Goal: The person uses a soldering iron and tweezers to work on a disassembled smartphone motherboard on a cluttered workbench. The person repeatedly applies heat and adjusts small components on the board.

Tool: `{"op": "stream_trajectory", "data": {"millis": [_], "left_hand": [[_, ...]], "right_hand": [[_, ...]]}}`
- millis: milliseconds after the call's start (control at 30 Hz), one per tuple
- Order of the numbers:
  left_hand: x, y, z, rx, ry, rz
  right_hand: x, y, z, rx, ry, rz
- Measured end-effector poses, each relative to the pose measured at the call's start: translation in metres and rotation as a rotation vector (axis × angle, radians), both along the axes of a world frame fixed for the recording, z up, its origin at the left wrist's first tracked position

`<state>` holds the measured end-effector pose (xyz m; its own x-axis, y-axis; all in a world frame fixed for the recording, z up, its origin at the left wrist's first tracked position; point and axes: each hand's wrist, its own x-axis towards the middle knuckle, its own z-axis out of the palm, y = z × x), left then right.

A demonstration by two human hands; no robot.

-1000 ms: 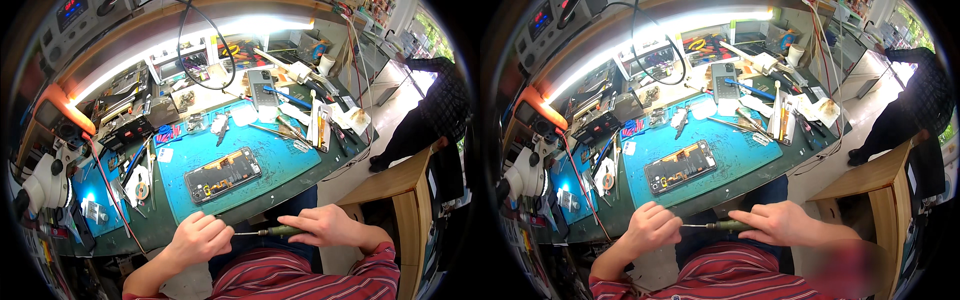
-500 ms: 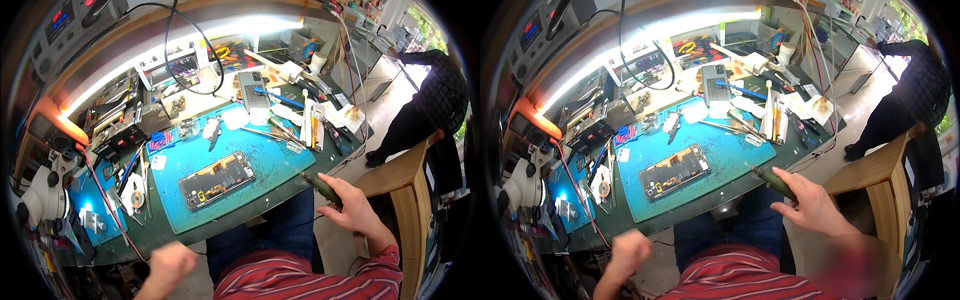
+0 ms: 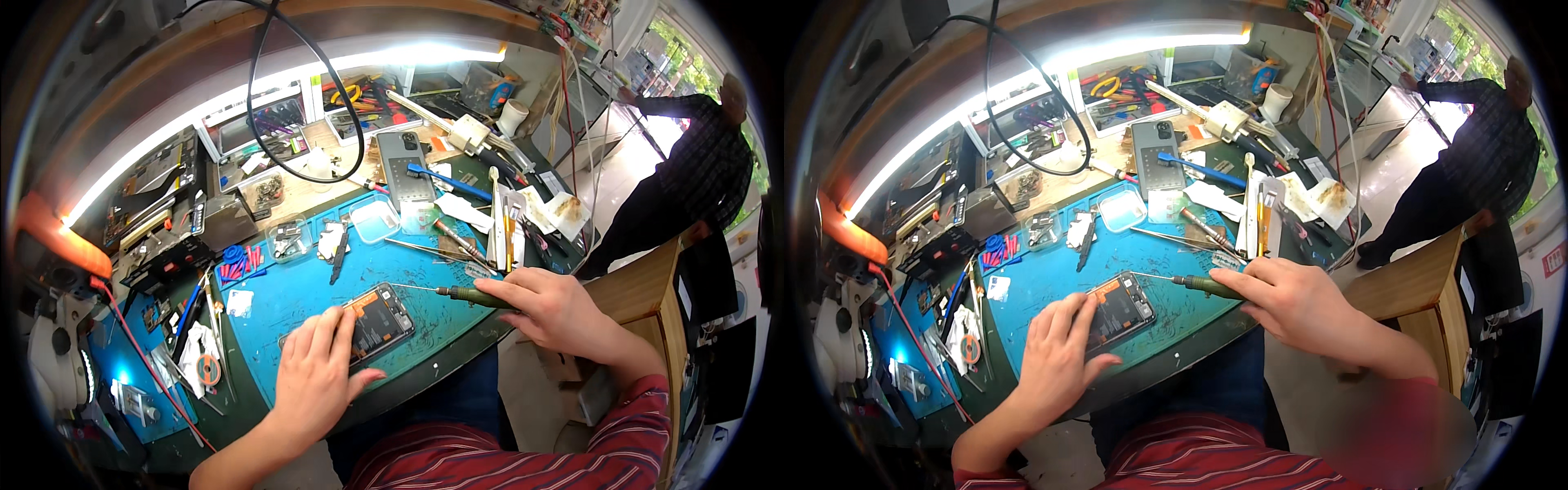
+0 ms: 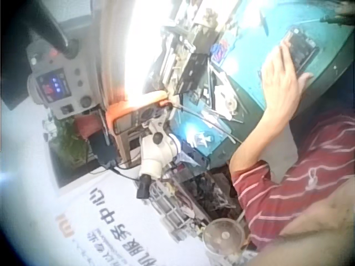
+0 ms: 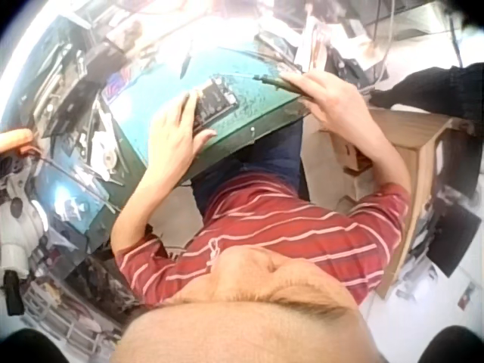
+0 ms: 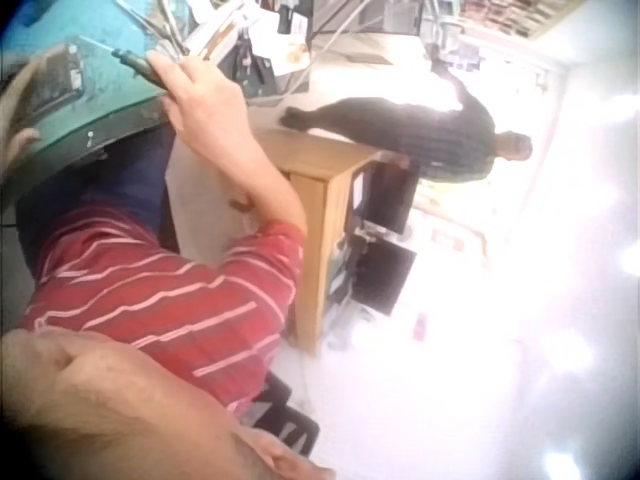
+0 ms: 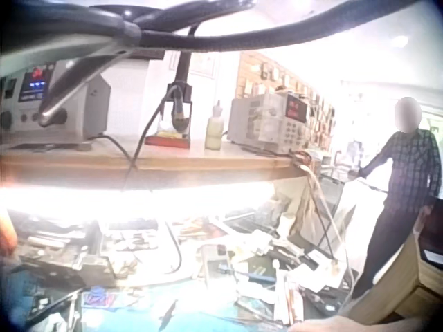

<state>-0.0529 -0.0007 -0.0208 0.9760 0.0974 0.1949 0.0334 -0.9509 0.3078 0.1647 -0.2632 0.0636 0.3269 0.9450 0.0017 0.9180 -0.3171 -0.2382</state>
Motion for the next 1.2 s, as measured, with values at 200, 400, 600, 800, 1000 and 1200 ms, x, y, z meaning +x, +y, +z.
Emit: {"op": "stream_trajectory", "data": {"millis": [200, 400, 600, 800, 1000, 1200], "left_hand": [[0.000, -0.006, -0.012, 0.184, -0.016, 0.004], [0.002, -0.004, -0.014, 0.229, -0.040, -0.018], [0.000, -0.005, -0.015, 0.269, -0.016, -0.029], [0.000, -0.006, -0.017, 0.244, -0.041, -0.024], [-0.001, -0.006, -0.016, 0.275, -0.021, -0.026], [-0.001, -0.006, -0.016, 0.276, -0.033, -0.029]], "right_hand": [[0.015, 0.016, -0.006, -0.055, -0.103, 0.041], [0.021, 0.030, 0.005, -0.093, -0.136, 0.086], [0.021, 0.033, 0.010, -0.143, -0.141, 0.107], [0.019, 0.035, 0.016, -0.186, -0.182, 0.130], [0.018, 0.043, 0.023, -0.203, -0.211, 0.176], [0.017, 0.047, 0.023, -0.203, -0.194, 0.188]]}}
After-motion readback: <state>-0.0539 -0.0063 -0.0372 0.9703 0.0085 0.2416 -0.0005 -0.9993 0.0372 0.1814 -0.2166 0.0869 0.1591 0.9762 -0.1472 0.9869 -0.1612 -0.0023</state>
